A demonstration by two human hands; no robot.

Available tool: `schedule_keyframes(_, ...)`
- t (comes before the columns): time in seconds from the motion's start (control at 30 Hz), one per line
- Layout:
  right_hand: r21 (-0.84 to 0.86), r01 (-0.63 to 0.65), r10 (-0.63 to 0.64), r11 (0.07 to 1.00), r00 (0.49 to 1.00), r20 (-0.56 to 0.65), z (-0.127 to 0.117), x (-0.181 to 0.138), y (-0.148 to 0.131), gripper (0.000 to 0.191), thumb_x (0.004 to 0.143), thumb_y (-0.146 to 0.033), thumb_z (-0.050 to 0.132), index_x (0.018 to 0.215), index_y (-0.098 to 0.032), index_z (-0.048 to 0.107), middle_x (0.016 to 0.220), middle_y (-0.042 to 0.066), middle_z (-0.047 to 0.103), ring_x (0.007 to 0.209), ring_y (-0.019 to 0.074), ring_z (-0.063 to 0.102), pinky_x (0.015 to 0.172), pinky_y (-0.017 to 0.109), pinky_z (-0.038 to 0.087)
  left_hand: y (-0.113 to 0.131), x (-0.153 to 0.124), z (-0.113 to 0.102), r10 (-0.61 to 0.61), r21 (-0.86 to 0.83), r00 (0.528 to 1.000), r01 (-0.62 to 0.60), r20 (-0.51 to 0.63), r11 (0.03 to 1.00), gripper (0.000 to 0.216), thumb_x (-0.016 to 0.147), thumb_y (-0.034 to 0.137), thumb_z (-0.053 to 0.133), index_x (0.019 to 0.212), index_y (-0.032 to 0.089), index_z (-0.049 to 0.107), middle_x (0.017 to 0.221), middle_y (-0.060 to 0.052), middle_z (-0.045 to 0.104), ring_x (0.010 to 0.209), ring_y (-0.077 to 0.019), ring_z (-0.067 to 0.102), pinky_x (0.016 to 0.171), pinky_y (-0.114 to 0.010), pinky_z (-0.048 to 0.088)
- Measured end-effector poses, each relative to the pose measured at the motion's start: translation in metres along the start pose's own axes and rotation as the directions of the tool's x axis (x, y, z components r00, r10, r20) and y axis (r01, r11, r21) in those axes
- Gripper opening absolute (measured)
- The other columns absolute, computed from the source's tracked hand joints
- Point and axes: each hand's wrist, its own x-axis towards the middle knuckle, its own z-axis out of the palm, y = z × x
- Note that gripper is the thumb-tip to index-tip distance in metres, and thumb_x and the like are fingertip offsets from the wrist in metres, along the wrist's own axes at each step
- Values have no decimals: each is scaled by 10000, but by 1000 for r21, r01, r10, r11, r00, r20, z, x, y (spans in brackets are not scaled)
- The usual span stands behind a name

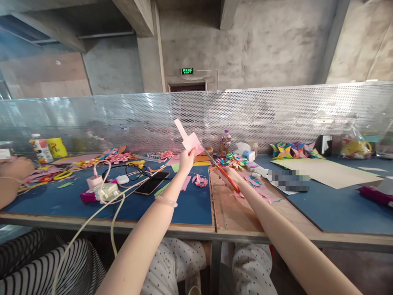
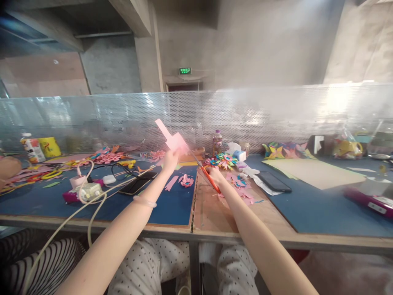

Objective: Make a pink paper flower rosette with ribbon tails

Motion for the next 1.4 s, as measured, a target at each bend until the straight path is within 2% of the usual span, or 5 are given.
schedule_keyframes(0.6, 14, -3, 3, 1000, 999, -34, 2, 1, 3, 445, 750, -540, 401, 743, -135, 584, 644, 32, 571, 580, 149, 492, 511, 237, 365, -4, 1, 1, -2, -32, 1000, 1, -24, 1000, 332, 794, 298, 526, 499, 184, 427, 406, 40, 409, 387, -110, 400, 435, -235, 280)
schedule_keyframes(0.83, -3, 19, -19, 1000, 1000, -19, 0, 0, -1, 458, 740, -573, 394, 622, -149, 523, 621, 19, 533, 582, 141, 476, 516, 235, 349, -3, 1, 0, 8, -41, 999, -10, -35, 999, 347, 797, 300, 526, 487, 181, 426, 407, 39, 399, 404, -109, 391, 446, -232, 287)
schedule_keyframes(1.0, -18, 17, -18, 1000, 1000, -18, 0, 0, -1, 447, 761, -557, 398, 622, -149, 519, 613, 9, 533, 565, 131, 471, 496, 235, 332, 0, -1, 0, 22, -63, 1000, -23, -22, 998, 333, 802, 284, 522, 500, 182, 423, 421, 45, 391, 416, -104, 375, 449, -226, 301)
schedule_keyframes(1.2, -75, -18, 18, 997, 1000, -7, 2, 2, 3, 355, 841, -449, 467, 733, -123, 560, 647, -26, 541, 564, 101, 516, 529, 238, 416, -2, 1, 0, 5, -79, 1000, -5, 2, 997, 290, 795, 289, 524, 536, 170, 473, 414, 46, 395, 396, -102, 371, 422, -225, 277)
schedule_keyframes(1.4, -132, -35, 35, 991, 999, 1, 4, 3, 1, 294, 853, -386, 493, 870, -107, 584, 805, -1, 587, 698, 138, 577, 617, 282, 485, -2, 0, 1, -12, -110, 1000, 14, 11, 994, 306, 792, 327, 526, 535, 167, 479, 422, 46, 410, 397, -100, 380, 428, -224, 296)
